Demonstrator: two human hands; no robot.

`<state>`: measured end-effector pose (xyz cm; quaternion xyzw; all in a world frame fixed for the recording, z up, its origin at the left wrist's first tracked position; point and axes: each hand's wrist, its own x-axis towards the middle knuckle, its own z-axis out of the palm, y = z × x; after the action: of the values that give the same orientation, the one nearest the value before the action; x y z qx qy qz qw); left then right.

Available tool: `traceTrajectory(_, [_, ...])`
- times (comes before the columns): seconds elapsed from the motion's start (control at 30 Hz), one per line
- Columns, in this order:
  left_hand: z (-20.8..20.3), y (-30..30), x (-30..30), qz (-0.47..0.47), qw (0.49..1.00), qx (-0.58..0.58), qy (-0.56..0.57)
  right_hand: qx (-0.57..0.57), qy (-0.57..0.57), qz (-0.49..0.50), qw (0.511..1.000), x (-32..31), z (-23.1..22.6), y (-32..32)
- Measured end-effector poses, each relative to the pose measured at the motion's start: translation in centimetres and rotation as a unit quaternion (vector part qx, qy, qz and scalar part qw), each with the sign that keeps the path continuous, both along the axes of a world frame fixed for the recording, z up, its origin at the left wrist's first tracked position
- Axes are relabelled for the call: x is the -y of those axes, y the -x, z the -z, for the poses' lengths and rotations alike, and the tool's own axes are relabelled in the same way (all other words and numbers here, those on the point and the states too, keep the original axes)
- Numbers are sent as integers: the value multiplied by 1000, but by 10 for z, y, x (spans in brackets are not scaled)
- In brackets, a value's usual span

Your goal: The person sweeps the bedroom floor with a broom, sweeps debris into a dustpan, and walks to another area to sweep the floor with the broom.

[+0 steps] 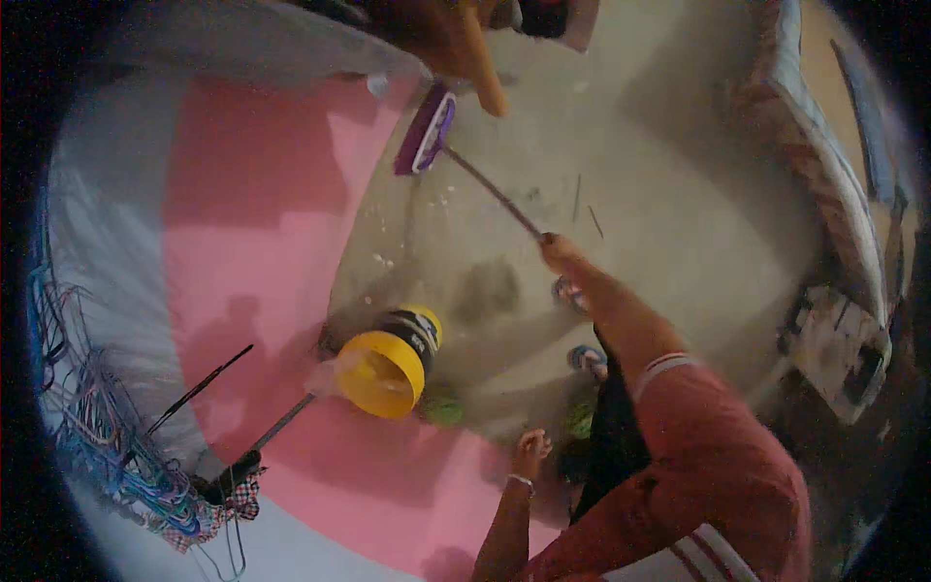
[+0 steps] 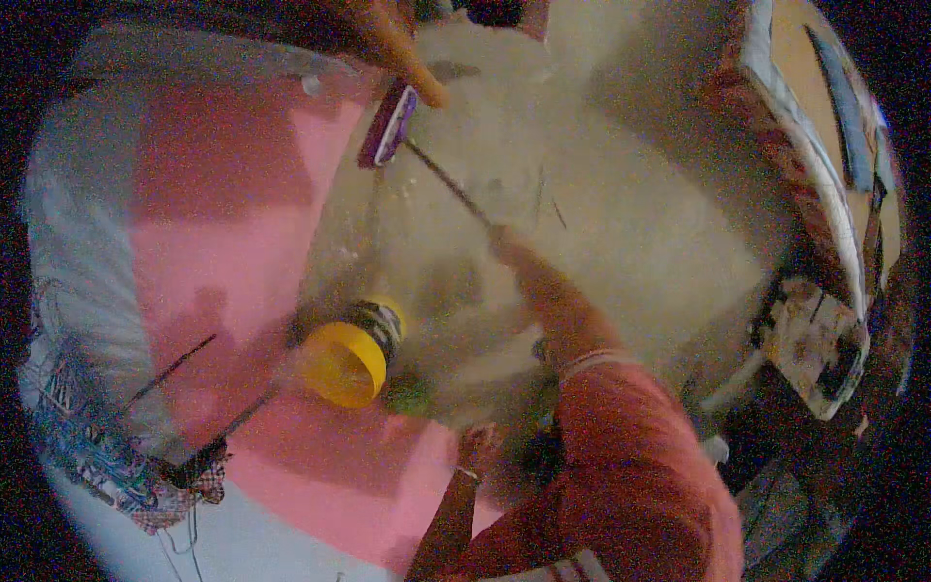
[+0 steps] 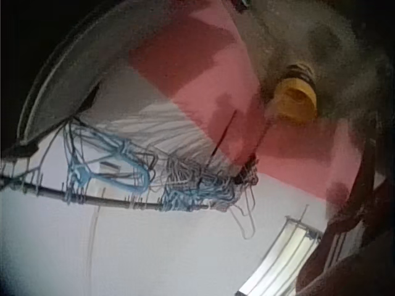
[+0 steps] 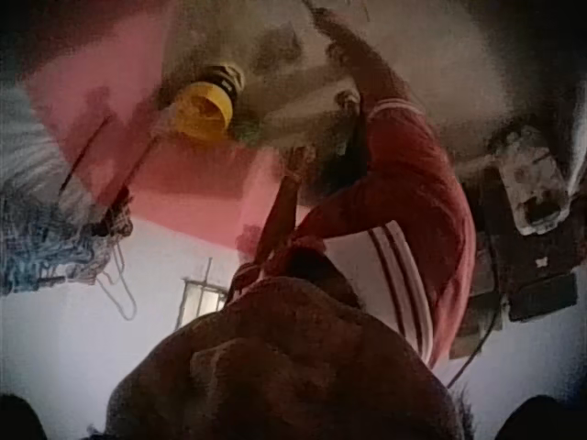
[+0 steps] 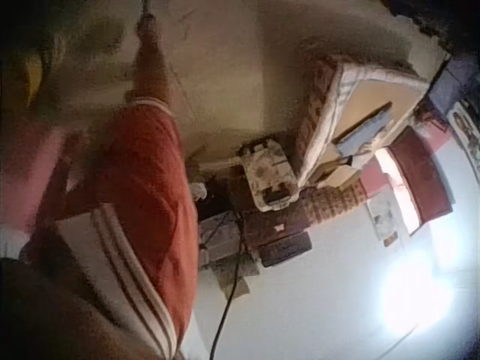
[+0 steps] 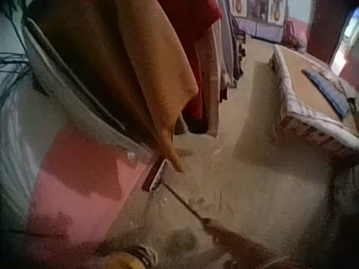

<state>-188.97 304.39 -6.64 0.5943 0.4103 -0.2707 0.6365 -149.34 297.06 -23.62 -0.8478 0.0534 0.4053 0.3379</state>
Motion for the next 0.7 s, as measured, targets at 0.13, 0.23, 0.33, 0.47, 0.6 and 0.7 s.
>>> traceTrajectory(0.13, [36,35,6,-167,952,-146,210,-60,-11,-59,996,135,-67,55])
traceTrajectory(0.23, [50,56,36,-75,958,-244,129,-99,79,-70,990,187,-130,91])
traceTrajectory(0.33, [49,61,47,139,977,159,-24,-77,90,-72,990,194,-152,119])
traceTrajectory(0.47, [40,36,49,198,974,97,-57,-4,-70,-21,997,119,-109,114])
traceTrajectory(0.6, [28,5,45,-75,978,-128,145,-41,-6,-71,997,-7,-45,56])
traceTrajectory(0.7, [12,-6,32,-125,974,-141,129,-40,4,-42,998,-34,-16,15])
